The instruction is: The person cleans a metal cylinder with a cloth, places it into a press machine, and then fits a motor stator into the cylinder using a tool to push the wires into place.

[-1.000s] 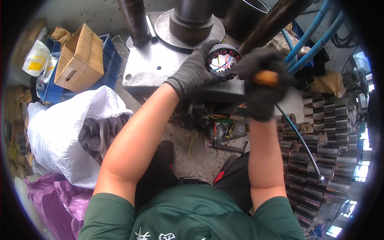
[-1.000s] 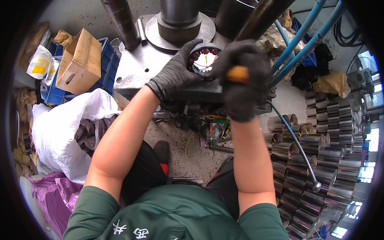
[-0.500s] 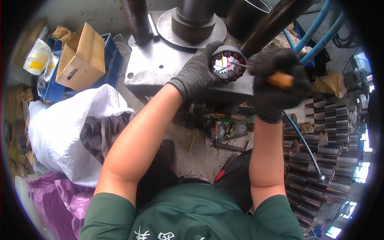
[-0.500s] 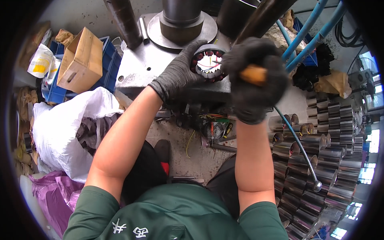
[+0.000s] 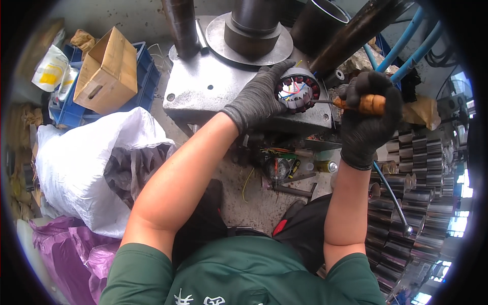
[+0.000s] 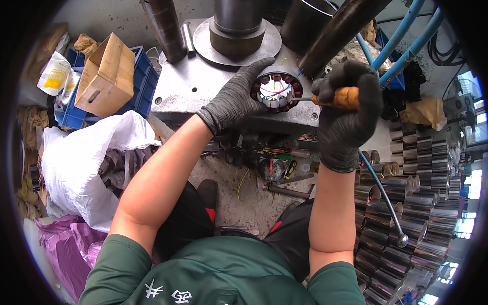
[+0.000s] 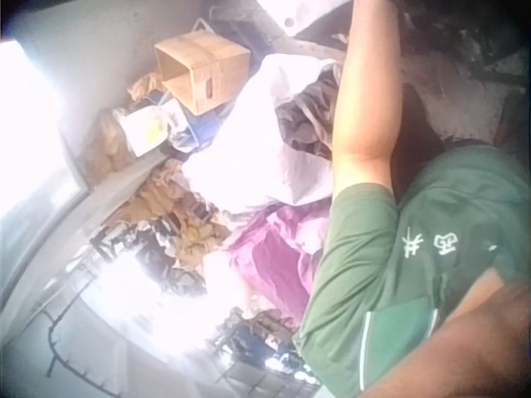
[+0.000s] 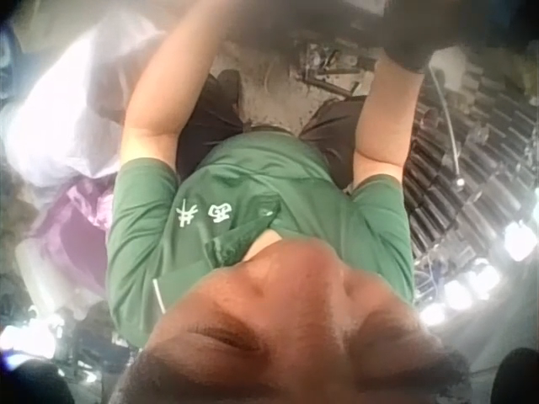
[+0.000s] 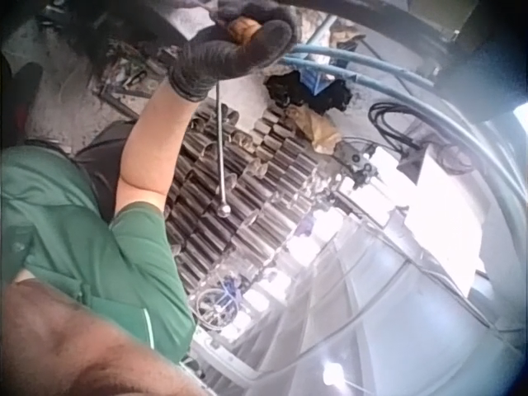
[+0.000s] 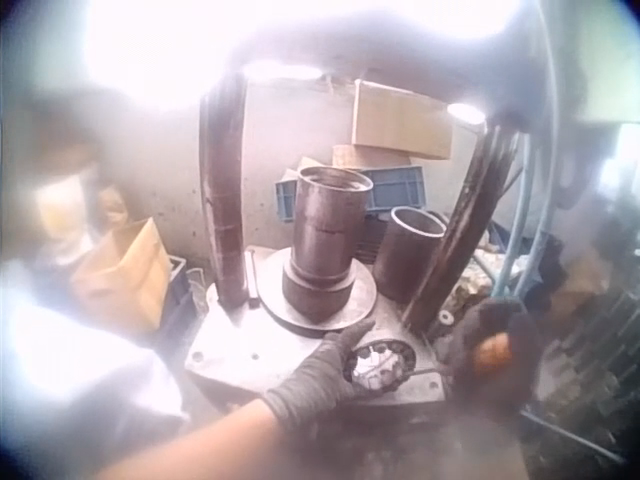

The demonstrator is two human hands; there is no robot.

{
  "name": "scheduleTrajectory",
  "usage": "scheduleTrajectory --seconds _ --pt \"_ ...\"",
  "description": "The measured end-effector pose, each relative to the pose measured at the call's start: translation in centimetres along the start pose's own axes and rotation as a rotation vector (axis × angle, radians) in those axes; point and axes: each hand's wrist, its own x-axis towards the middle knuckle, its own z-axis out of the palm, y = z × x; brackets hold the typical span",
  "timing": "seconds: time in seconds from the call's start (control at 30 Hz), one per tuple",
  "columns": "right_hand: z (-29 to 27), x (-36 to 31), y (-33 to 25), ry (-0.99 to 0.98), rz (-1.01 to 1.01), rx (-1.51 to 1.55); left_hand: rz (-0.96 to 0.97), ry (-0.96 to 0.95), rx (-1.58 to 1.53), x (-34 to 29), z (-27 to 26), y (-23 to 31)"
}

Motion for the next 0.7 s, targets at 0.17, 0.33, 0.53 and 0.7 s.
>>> scheduleTrajectory --seconds 0.17,0.33,0.53,0.7 --pt "-2.4 -1.3 -0.6 0.017 0.129 -0.189 0.085 0.024 0.111 -0.8 -0.4 2.1" --pt "-7.2 -3.1 -0.2 0.15 0.263 -0.394 0.181 0.039 0.268 -1.0 -0.1 2.0" --pt "-8.6 -4.3 -3.6 0.011 0.545 -0.531 0.075 -0.04 0.188 -1.0 -0.5 1.7" --pt "-6.8 -6.3 -4.1 -0.175 0.243 -0.54 -0.017 0.028 0.094 -1.4 0.2 3.1"
